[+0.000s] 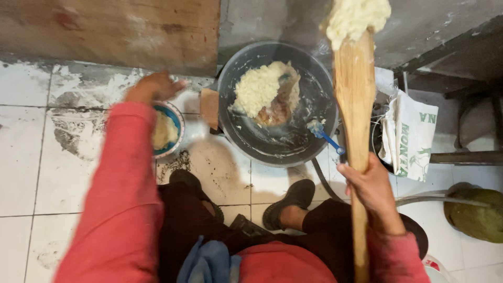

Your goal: The person mixes a thick dough in a large pot on the floor using a wooden spatula and then scoops portions of the dough into a smaller blue bowl by hand and with a plastic scraper.

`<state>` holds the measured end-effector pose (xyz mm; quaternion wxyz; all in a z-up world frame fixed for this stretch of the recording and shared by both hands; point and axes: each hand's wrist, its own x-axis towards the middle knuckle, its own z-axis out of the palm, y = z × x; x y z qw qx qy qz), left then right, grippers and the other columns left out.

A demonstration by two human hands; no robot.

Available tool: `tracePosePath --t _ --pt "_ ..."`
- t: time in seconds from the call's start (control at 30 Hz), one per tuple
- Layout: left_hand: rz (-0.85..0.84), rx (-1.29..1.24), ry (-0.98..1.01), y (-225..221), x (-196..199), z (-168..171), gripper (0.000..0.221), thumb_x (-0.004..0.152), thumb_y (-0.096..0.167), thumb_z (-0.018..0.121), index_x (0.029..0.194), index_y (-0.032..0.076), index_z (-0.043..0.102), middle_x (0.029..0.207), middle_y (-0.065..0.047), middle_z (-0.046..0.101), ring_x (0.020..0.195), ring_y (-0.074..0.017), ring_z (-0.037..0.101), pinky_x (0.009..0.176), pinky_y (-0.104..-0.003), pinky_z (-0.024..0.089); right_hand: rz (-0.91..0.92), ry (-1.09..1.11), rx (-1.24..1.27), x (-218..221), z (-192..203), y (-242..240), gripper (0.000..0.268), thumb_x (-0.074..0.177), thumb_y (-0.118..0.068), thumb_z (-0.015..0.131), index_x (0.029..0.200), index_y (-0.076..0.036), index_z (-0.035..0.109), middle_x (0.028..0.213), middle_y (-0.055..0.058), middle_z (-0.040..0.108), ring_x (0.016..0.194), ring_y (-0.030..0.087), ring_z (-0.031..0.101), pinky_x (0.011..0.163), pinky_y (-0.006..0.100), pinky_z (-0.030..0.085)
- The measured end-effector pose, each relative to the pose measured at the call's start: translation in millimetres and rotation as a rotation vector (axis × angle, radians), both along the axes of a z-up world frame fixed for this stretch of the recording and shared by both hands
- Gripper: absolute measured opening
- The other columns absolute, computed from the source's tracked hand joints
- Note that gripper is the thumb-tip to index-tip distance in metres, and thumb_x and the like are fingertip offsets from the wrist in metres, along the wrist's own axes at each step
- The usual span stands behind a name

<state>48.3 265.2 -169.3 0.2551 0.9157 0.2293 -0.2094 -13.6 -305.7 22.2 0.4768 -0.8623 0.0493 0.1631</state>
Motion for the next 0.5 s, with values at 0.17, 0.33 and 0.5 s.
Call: tracePosePath --t 0.17,0.33,0.5 --pt "0.288 0.156 -0.034 78.7 -110.8 -80.4 0.069 0.096 0.065 0.048 0.128 0.004 0.055 0.125 -0.025 0.058 0.118 -0.044 0.053 0.1 -0.056 0.042 0.018 0.057 -0.049 -27.5 -1.0 -23.9 0.037 0.082 -0.014 0.079 0.109 -0.001 0.056 0.07 0.004 0.059 0.044 0.012 0.053 0.04 0.028 0.044" --pt "0.359 0.326 -0.036 54.6 -217.1 -180.4 0.055 0.097 0.055 0.052 0.105 0.007 0.078 0.102 -0.023 0.074 0.099 -0.0435 0.065 0.087 -0.062 0.049 -0.002 0.111 0.005 -60.7 -37.0 -29.5 0.04 0.081 -0.012 0.079 0.11 0.001 0.055 0.068 0.004 0.059 0.044 0.012 0.054 0.04 0.027 0.046" --pt "1.309 -0.86 -0.617 -0.5 -244.4 -227.1 0.032 0.107 0.034 0.055 0.111 0.003 0.063 0.095 -0.015 0.064 0.075 -0.0244 0.06 0.058 -0.039 0.052 -0.008 0.154 -0.005 -73.7 -46.7 -32.8 0.039 0.082 -0.009 0.078 0.112 0.002 0.056 0.068 0.005 0.06 0.044 0.012 0.054 0.04 0.027 0.045"
